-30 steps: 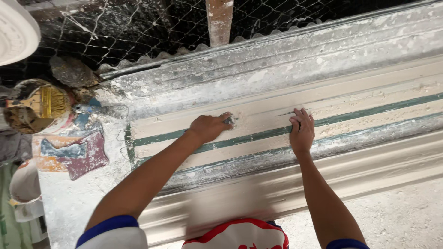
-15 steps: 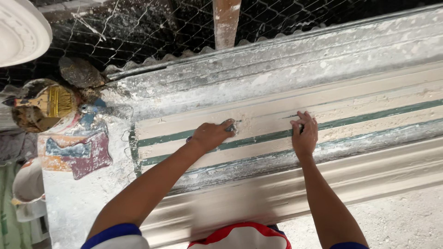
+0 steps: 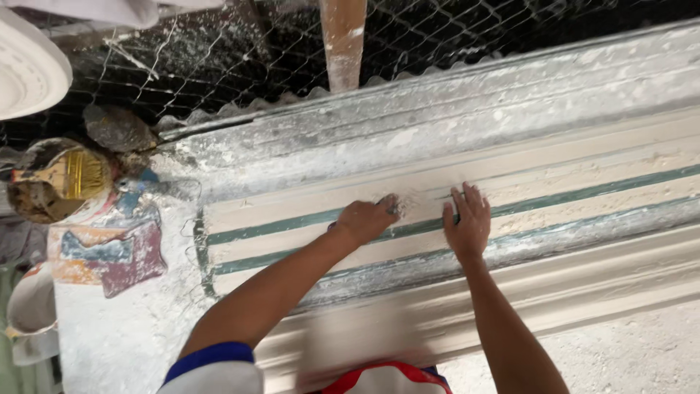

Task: The person sands the surface of stacked white decorative moldings using a sanding block. They move the block back and forth along the grooves and edges of each piece, working systematically from one end to the other.

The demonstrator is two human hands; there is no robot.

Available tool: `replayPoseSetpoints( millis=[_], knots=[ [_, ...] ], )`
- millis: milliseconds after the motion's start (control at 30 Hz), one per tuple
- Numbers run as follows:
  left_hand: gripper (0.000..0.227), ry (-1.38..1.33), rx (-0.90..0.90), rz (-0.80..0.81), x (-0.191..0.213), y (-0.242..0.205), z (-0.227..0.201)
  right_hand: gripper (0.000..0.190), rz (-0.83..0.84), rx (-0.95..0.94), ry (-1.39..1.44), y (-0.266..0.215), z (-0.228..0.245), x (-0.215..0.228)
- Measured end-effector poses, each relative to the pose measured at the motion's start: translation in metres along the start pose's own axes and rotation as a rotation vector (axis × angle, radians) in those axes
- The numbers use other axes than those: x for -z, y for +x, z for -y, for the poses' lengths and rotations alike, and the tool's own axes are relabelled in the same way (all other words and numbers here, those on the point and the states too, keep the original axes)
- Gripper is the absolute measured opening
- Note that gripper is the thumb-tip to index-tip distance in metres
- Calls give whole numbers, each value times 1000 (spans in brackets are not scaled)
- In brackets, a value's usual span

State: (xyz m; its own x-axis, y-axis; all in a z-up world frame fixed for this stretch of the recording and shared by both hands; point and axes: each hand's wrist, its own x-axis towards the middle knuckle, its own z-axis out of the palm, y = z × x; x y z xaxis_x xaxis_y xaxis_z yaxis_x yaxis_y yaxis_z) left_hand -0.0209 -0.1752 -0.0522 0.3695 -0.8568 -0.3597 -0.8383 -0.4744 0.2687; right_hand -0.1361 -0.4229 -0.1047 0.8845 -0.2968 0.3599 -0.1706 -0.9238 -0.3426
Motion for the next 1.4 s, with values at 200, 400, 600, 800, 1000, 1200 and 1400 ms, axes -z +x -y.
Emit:
replayPoseSetpoints(
  millis=[200,400,600,800,1000,1200,1400],
  knots=[
    [48,-83,112,47,-9,-93,52,34,2,-20,34,-7,-5,-7],
    [38,8,20,-124,-12,26,1,36,24,12,19,-4,-13,-12],
    [63,-318,524,152,15,7,-3,43,83,110,214,-16,-34,-11],
    [64,-56,434,179,36,-49,-3,49,195,197,218,14,-145,23],
    [63,-112,446,157,43,90,-60,55,231,326,-18,45,-217,49],
    [55,-158,476,195,39,-20,-23,50,210,262,-35,37,-219,48],
    [49,-93,343,55,20,62,-58,50,208,273,-60,49,-207,52]
  ],
)
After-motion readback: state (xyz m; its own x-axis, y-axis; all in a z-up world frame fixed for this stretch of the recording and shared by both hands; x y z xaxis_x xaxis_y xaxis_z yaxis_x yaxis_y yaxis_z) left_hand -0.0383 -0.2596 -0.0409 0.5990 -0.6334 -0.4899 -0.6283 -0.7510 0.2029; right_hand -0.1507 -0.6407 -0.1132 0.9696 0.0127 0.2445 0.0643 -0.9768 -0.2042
